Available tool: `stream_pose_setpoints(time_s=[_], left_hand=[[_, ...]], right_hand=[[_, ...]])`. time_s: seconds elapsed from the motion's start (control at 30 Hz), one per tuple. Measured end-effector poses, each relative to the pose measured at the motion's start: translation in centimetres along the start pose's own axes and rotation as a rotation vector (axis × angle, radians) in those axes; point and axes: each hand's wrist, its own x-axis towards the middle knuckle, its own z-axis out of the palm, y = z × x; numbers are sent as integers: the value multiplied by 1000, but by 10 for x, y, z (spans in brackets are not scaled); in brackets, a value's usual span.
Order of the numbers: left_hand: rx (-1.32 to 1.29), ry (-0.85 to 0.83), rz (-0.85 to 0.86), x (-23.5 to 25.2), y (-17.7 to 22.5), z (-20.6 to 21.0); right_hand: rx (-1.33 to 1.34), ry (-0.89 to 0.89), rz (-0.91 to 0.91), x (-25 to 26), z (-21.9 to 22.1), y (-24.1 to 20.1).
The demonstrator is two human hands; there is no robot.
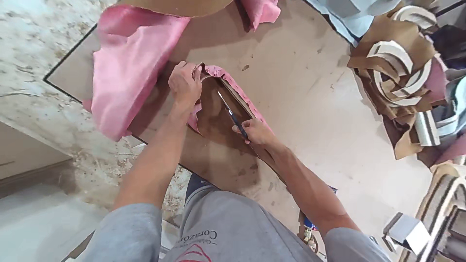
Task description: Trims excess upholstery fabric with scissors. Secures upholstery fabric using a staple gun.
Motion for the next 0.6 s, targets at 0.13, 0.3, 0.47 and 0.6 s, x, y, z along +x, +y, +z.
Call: stream_pose_setpoints(time_s=[0.13, 0.3, 0.47, 0.6], left_hand=[[-72, -80, -46, -11, 1, -2], [-105, -14, -261, -40, 9, 4], [-147, 25, -337, -52, 15, 7], [-158, 39, -334, -62, 15, 7]], right_hand=[[-31, -1, 6, 0, 6, -5], [185, -34, -16, -2, 31, 13], [232, -34, -5, -8, 44, 19], [324, -29, -25, -5, 48, 19]])
